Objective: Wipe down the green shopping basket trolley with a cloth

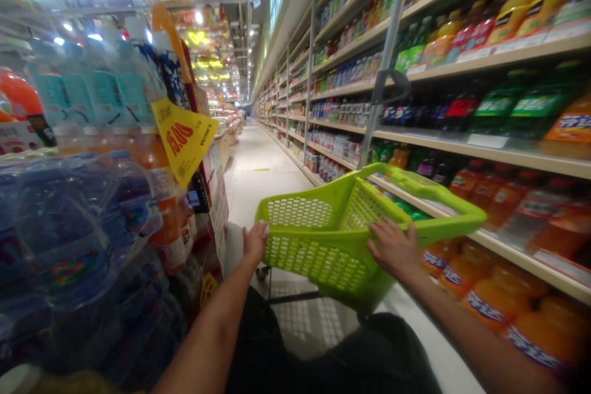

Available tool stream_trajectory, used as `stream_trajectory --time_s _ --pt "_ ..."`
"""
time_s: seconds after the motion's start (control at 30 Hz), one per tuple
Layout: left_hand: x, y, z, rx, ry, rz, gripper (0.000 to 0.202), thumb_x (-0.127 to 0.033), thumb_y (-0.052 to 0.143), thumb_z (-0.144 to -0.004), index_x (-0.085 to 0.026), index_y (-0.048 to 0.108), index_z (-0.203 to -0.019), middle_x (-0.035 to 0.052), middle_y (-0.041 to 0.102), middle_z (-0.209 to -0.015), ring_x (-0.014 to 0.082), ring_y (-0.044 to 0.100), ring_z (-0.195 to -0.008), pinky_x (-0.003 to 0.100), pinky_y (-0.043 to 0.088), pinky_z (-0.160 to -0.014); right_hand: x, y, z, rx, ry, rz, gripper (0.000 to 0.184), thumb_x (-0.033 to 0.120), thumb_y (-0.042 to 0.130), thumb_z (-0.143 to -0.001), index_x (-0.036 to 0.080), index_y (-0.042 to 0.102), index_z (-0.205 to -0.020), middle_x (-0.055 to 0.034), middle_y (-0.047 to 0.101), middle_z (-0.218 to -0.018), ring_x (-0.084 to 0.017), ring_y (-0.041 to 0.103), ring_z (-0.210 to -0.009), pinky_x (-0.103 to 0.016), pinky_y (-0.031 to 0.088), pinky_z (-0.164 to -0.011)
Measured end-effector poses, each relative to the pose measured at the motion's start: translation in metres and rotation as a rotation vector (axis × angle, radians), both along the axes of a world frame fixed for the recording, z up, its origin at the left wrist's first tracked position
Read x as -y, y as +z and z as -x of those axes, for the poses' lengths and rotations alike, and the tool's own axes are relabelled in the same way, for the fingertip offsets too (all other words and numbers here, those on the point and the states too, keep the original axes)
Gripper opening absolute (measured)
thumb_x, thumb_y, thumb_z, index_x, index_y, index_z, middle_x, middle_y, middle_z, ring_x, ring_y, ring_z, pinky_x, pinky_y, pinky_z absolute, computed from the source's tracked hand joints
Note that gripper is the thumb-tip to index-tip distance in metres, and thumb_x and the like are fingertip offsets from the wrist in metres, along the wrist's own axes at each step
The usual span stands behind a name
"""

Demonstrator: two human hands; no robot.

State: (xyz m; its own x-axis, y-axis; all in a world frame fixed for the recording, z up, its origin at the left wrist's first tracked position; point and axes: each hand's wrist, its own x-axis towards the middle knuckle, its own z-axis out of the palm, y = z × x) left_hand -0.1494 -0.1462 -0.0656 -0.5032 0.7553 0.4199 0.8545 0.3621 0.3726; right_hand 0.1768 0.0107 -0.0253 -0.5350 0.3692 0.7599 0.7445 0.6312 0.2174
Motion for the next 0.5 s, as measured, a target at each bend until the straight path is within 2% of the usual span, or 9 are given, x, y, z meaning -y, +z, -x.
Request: stream_trajectory --time_s 0.1,0.27,0.33,0.5 --pt "-0.01 0.002 -0.007 0.009 0.009 -0.014 0.039 -0.008 0.041 -0.083 -0.019 0.052 -0.119 0.0084 0.051 -0.132 0.0193 0.043 -0.124 0.042 0.029 -0.104 0.008 -0.001 0.002 0.014 -0.001 -0.001 0.038 0.029 0.044 -0.078 0.018 0.059 -0.111 -0.0097 0.063 -0.112 -0.029 0.045 -0.115 -0.056 0.018 -0.1" --pt "-0.011 0.002 -0.01 -0.07 -0.133 -0.025 0.04 -0.006 0.044 -0.081 -0.02 0.054 -0.117 0.0056 0.051 -0.131 0.0166 0.039 -0.126 0.034 0.029 -0.105 0.005 -0.004 0.0 0.004 0.024 -0.002 0.039 0.03 0.043 -0.078 0.017 0.059 -0.112 -0.0104 0.063 -0.113 -0.028 0.046 -0.114 -0.056 0.016 -0.101" --pt "-0.006 0.001 -0.007 -0.071 -0.132 -0.009 0.042 -0.007 0.044 -0.081 -0.022 0.052 -0.12 0.0051 0.049 -0.134 0.0174 0.039 -0.126 0.037 0.03 -0.104 0.003 -0.005 -0.002 0.006 0.036 -0.001 0.039 0.03 0.042 -0.079 0.017 0.059 -0.111 -0.0103 0.063 -0.113 -0.028 0.047 -0.113 -0.056 0.016 -0.101" --pt "-0.001 0.002 -0.003 -0.026 -0.017 0.045 0.052 -0.013 0.052 -0.077 -0.021 0.043 -0.128 0.0094 0.043 -0.139 0.022 0.039 -0.127 0.046 0.026 -0.105 0.004 -0.006 0.001 -0.015 0.042 0.005 0.039 0.03 0.045 -0.077 0.018 0.059 -0.111 -0.0098 0.063 -0.112 -0.029 0.047 -0.112 -0.056 0.016 -0.101"
